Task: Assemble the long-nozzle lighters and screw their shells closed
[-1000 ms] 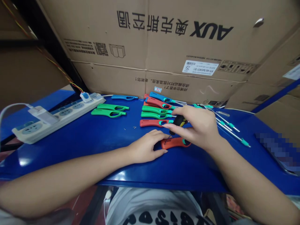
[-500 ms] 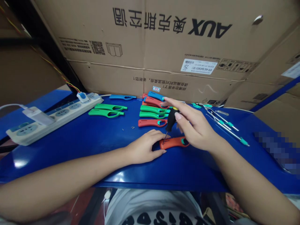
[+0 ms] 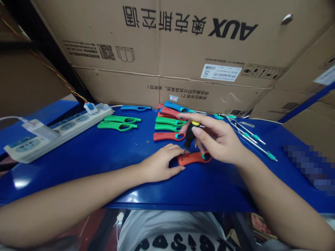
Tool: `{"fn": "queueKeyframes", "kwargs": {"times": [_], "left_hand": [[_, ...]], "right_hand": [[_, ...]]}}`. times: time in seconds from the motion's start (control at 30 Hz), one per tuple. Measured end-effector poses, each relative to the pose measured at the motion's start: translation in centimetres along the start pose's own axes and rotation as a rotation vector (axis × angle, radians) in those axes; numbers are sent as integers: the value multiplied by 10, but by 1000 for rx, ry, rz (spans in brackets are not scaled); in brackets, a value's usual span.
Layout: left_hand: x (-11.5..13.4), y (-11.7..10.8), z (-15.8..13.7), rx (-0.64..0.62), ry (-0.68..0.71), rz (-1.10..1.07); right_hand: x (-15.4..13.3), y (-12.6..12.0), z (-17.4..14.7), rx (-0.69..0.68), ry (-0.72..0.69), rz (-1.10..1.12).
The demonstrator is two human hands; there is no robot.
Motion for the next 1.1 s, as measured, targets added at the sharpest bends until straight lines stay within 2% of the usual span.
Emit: {"fn": "queueKeyframes", "kwargs": {"times": [0.1, 0.17, 0.23, 0.3, 0.37, 0.43, 0.5, 0.57, 0.63, 0.77, 0.83, 0.97, 1.03, 1.1], "left_hand": [[0, 0, 0, 15, 13, 0], [0, 0, 0, 20, 15, -4], [0, 0, 0, 11, 10, -7], [0, -1, 0, 7, 7, -9], [1, -1, 0, 3, 8, -11], [1, -1, 0, 4, 10, -11], [1, -1, 0, 3, 15, -7], [1, -1, 0, 10, 16, 2], [1, -1, 0, 8, 14, 5], [1, -1, 0, 7, 19, 10], [0, 0, 0, 5, 24, 11], [0, 1, 0, 6, 27, 7], [1, 0, 1, 9, 23, 1], [2, -1, 1, 6, 18, -8]], "right_hand": [[-11, -9, -1, 111, -168, -201], [-17, -10, -2, 134, -244, -254], [-14, -5, -1, 72, -197, -142], [-5, 4, 1, -28, -63, 21], [2, 10, 1, -77, 18, 86], [2, 6, 0, -17, -19, -24], [-4, -1, -3, 82, -133, -207], [-10, -3, -4, 125, -212, -274], [-10, -1, -3, 83, -181, -159], [-2, 12, 1, -85, 20, 157], [-5, 8, 1, -43, -25, 106], [-19, -2, -4, 114, -236, -251], [-18, 1, -4, 84, -228, -236], [-11, 5, -1, 28, -128, -86]]}}
Point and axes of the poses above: each hand's wrist, its own z-axis towards the middle knuckle, its own y-axis out of the palm, x = y × z, the point moved 8 cm from there along z, towards the middle knuckle, and after that the axes turned 15 degrees about z, right-handed, at the moved point
